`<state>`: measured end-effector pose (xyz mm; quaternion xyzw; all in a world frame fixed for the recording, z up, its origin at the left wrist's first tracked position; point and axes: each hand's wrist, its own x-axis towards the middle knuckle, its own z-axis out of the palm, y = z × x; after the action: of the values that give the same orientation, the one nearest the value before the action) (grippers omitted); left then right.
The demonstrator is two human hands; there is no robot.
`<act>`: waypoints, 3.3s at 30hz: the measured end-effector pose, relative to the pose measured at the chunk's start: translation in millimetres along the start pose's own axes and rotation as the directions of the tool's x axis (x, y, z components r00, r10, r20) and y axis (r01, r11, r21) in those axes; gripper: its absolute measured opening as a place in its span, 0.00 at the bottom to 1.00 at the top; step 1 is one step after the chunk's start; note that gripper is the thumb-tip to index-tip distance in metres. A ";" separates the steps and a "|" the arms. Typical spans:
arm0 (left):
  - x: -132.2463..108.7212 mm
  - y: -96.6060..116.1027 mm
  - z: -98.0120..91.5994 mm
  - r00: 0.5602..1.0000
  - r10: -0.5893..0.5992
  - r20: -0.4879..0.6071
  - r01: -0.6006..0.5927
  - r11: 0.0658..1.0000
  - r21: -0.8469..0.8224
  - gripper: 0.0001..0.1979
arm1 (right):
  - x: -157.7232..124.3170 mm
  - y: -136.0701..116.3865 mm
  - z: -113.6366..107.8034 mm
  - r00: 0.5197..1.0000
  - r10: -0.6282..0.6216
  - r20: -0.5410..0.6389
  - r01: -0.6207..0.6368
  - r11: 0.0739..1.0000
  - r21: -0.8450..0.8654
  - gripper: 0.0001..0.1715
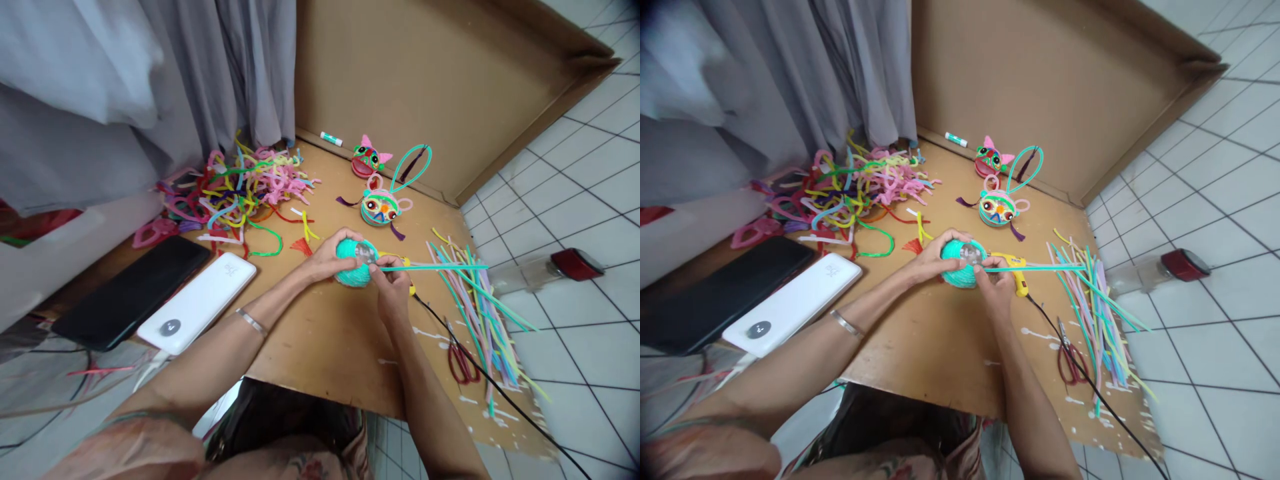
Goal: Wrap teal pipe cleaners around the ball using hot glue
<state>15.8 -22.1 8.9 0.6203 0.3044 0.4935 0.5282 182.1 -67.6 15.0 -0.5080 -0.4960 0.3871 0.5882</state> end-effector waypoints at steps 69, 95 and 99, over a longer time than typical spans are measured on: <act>2.4 -10.1 0.1 1.000 0.023 -0.011 -0.023 1.000 -0.021 0.27 | 2.3 4.9 -1.0 1.000 -0.026 0.004 0.026 0.999 -0.021 0.20; 5.1 -12.0 9.4 0.982 -0.070 -0.176 0.030 0.975 -0.219 0.13 | -4.4 0.7 1.5 0.999 -0.038 0.001 0.038 0.997 -0.068 0.17; 5.4 -10.4 9.9 0.974 -0.133 -0.186 0.079 0.960 -0.269 0.14 | -4.5 2.1 0.8 0.999 -0.043 0.005 0.043 0.996 -0.084 0.17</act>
<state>28.3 -18.2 1.0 0.4749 0.3221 0.5606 0.5971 180.5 -71.3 12.1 -0.5208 -0.5236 0.3541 0.5738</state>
